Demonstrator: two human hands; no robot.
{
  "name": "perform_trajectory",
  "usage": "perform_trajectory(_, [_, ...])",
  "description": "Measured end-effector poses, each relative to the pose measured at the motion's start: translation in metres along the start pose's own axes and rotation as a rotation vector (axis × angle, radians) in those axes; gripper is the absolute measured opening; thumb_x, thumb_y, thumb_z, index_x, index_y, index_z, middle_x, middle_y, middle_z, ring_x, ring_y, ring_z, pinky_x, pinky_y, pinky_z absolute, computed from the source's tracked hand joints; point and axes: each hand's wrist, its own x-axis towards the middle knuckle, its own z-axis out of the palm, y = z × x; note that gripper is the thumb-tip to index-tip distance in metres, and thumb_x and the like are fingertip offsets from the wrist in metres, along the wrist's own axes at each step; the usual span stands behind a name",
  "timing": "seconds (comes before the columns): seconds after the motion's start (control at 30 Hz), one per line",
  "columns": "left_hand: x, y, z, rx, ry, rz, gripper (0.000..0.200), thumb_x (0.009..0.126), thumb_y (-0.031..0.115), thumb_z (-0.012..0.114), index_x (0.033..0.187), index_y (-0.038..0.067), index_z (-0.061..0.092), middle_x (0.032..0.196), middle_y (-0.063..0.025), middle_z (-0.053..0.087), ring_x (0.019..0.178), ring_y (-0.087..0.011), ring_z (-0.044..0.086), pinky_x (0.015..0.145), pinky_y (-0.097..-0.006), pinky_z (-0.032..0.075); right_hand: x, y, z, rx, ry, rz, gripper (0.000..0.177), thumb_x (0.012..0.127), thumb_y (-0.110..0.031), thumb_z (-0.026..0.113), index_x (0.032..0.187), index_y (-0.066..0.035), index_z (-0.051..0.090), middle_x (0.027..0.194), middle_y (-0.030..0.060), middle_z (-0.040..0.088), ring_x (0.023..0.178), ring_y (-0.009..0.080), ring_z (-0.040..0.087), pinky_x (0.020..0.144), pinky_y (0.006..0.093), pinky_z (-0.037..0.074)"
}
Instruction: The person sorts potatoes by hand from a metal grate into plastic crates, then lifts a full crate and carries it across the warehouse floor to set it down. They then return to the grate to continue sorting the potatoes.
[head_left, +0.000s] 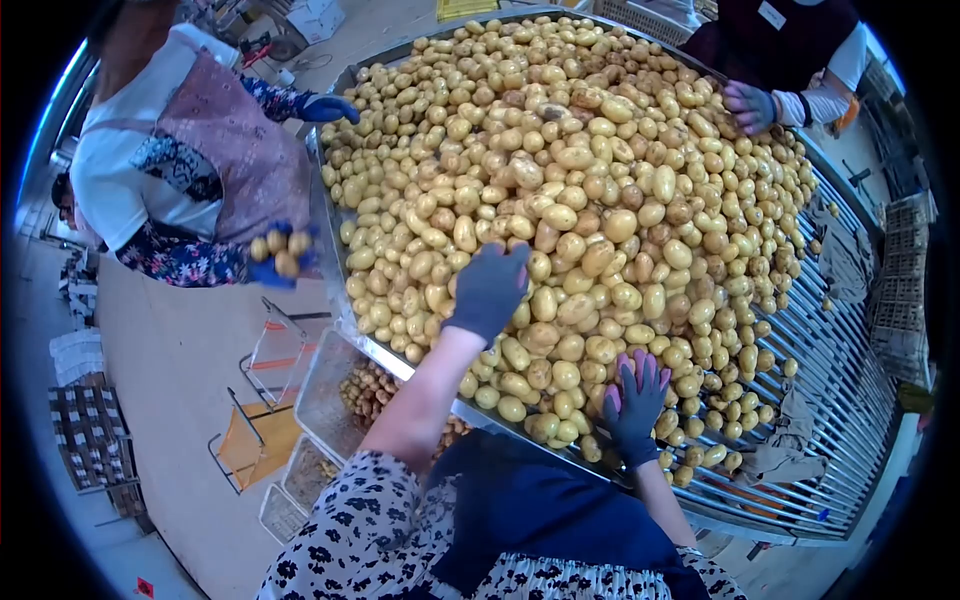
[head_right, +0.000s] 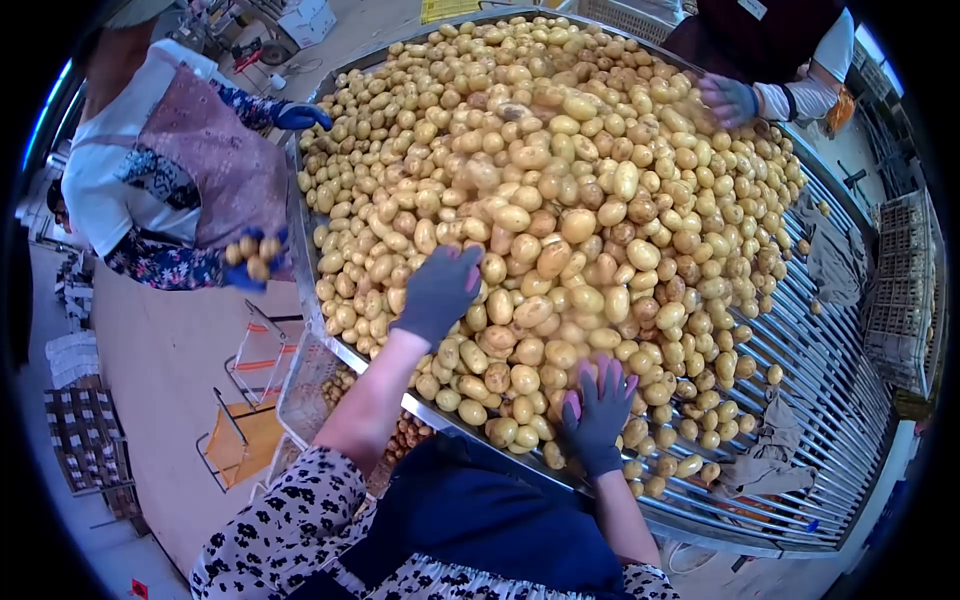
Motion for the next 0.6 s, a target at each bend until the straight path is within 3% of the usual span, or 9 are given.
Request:
perform_trajectory(0.2, [0.009, -0.012, 0.008, -0.392, 0.195, 0.031, 0.023, 0.079, 0.016, 0.064, 0.100, 0.011, 0.056, 0.098, -0.0171, 0.054, 0.088, -0.0351, 0.055, 0.077, -0.0424, 0.046, -0.001, 0.002, 0.005, -0.011, 0.022, -0.035, 0.047, 0.084, -0.031, 0.051, 0.127, -0.011, 0.049, 0.136, 0.0176, 0.042, 0.130, 0.0377, 0.032, 0.109, 0.0569, 0.013])
perform_trajectory(0.23, [0.005, -0.016, 0.011, -0.463, 0.149, -0.022, 0.029, 0.080, 0.016, 0.066, 0.106, 0.008, 0.055, 0.097, -0.0135, 0.054, 0.089, -0.0279, 0.057, 0.077, -0.0373, 0.048, -0.002, 0.004, 0.007, -0.019, 0.022, -0.035, 0.048, 0.085, -0.031, 0.051, 0.128, -0.011, 0.048, 0.136, 0.0172, 0.041, 0.130, 0.0374, 0.032, 0.109, 0.0565, 0.014])
perform_trajectory(0.3, [-0.017, -0.018, 0.004, -0.769, 0.253, -0.044, 0.035, 0.081, 0.014, 0.066, 0.112, 0.006, 0.054, 0.102, -0.0083, 0.056, 0.091, -0.0191, 0.058, 0.079, -0.0325, 0.050, 0.001, 0.006, 0.008, -0.033, 0.023, -0.055, 0.049, 0.085, -0.031, 0.051, 0.129, -0.011, 0.047, 0.137, 0.0168, 0.041, 0.130, 0.0370, 0.032, 0.109, 0.0561, 0.014])
perform_trajectory(0.37, [-0.068, -0.029, -0.012, -1.635, 0.143, -0.214, 0.038, 0.084, 0.017, 0.066, 0.117, 0.004, 0.053, 0.108, -0.0056, 0.056, 0.095, -0.0154, 0.058, 0.082, -0.0304, 0.051, -0.003, 0.009, 0.009, -0.024, 0.031, -0.055, 0.050, 0.086, -0.031, 0.050, 0.131, -0.011, 0.044, 0.139, 0.0160, 0.040, 0.131, 0.0363, 0.032, 0.109, 0.0560, 0.014])
perform_trajectory(0.47, [-0.159, -0.083, -0.033, -1.645, 0.420, -0.379, 0.038, 0.085, 0.017, 0.064, 0.119, 0.004, 0.051, 0.110, -0.0084, 0.057, 0.097, -0.0190, 0.059, 0.082, -0.0315, 0.052, -0.003, 0.010, 0.010, -0.021, 0.032, -0.067, 0.052, 0.086, -0.030, 0.050, 0.133, -0.011, 0.042, 0.140, 0.0152, 0.038, 0.131, 0.0361, 0.031, 0.109, 0.0562, 0.013])
perform_trajectory(0.5, [-0.195, -0.113, -0.030, -1.650, 0.622, -0.416, 0.040, 0.086, 0.017, 0.062, 0.122, 0.005, 0.049, 0.110, -0.0090, 0.058, 0.095, -0.0190, 0.060, 0.079, -0.0317, 0.053, -0.003, 0.010, 0.011, -0.015, 0.027, -0.068, 0.052, 0.086, -0.030, 0.050, 0.133, -0.011, 0.042, 0.140, 0.0152, 0.038, 0.131, 0.0361, 0.031, 0.109, 0.0562, 0.013])
perform_trajectory(0.53, [-0.238, -0.142, -0.037, -1.056, 0.632, -0.391, 0.033, 0.088, 0.018, 0.060, 0.117, 0.005, 0.052, 0.106, -0.0090, 0.060, 0.091, -0.0178, 0.060, 0.075, -0.0295, 0.052, -0.003, 0.010, 0.010, -0.015, 0.023, -0.064, 0.052, 0.086, -0.030, 0.051, 0.134, -0.012, 0.042, 0.141, 0.0150, 0.038, 0.131, 0.0363, 0.031, 0.109, 0.0563, 0.013])
perform_trajectory(0.57, [-0.278, -0.176, -0.028, -1.575, 0.978, -0.449, 0.029, 0.088, 0.019, 0.058, 0.114, 0.005, 0.054, 0.105, -0.0081, 0.061, 0.086, -0.0165, 0.061, 0.073, -0.0264, 0.051, -0.003, 0.009, 0.009, -0.017, 0.022, -0.057, 0.053, 0.087, -0.030, 0.051, 0.135, -0.012, 0.041, 0.141, 0.0148, 0.037, 0.132, 0.0365, 0.030, 0.109, 0.0564, 0.012])
perform_trajectory(0.6, [-0.325, -0.205, -0.029, -1.708, 1.086, -0.484, 0.026, 0.087, 0.018, 0.058, 0.110, 0.005, 0.055, 0.105, -0.0070, 0.062, 0.088, -0.0163, 0.060, 0.074, -0.0247, 0.050, -0.002, 0.008, 0.007, -0.007, 0.006, -0.050, 0.055, 0.086, -0.029, 0.053, 0.137, -0.012, 0.040, 0.142, 0.0157, 0.036, 0.132, 0.0370, 0.030, 0.109, 0.0561, 0.012])
